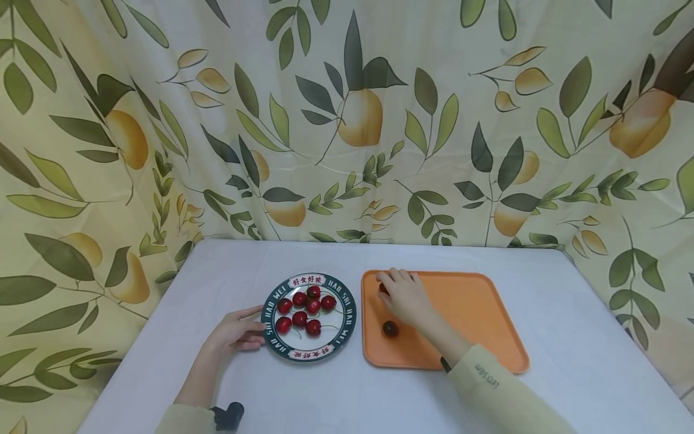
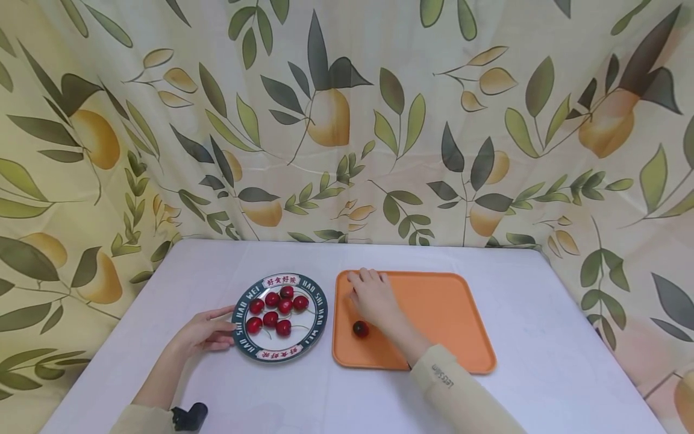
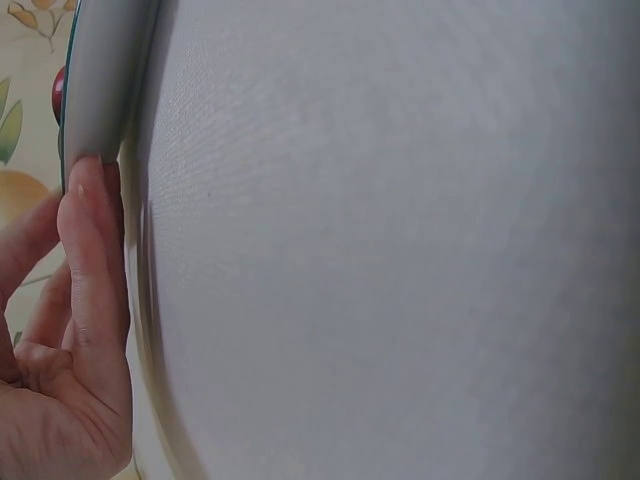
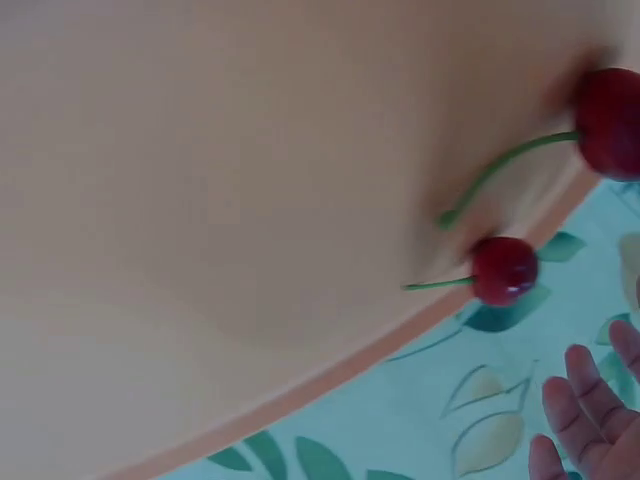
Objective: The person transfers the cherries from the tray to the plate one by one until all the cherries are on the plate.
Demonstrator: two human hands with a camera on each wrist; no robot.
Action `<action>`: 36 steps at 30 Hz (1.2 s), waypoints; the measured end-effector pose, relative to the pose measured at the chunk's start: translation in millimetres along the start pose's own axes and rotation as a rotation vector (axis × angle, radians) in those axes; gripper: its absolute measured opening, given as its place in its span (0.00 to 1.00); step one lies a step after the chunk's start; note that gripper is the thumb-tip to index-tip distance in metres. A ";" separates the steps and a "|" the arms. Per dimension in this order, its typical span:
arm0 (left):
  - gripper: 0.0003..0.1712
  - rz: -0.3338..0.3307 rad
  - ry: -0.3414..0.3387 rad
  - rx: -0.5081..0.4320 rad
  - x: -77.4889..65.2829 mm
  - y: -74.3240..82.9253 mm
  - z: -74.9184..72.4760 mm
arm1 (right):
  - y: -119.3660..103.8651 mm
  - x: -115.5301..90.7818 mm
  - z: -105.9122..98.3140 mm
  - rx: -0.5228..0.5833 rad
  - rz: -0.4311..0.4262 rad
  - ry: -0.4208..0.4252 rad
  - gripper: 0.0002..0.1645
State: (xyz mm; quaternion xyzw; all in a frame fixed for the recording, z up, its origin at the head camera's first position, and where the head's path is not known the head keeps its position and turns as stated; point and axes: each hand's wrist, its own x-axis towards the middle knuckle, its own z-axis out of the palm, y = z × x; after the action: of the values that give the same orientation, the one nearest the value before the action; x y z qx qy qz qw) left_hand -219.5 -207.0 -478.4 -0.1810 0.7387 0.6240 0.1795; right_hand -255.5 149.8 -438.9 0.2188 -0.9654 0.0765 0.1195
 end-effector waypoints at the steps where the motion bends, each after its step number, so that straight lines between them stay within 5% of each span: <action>1: 0.32 -0.003 0.001 -0.001 -0.3 0.4 0.0 | 2.4 -0.4 0.9 -0.008 0.001 -0.010 0.20; 19: 0.32 -0.005 -0.008 -0.006 0.3 -0.8 -1.4 | 29.9 0.9 13.8 -0.131 0.029 -0.153 0.19; 36: 0.32 -0.006 -0.013 -0.006 1.6 -0.4 -1.4 | 43.6 6.0 23.2 -0.157 0.047 -0.186 0.11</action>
State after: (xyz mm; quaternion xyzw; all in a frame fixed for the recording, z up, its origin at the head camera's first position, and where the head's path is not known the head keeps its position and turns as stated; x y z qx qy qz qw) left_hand -220.7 -208.5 -479.4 -0.1796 0.7351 0.6269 0.1853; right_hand -284.6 181.7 -463.7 0.1923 -0.9802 -0.0173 0.0443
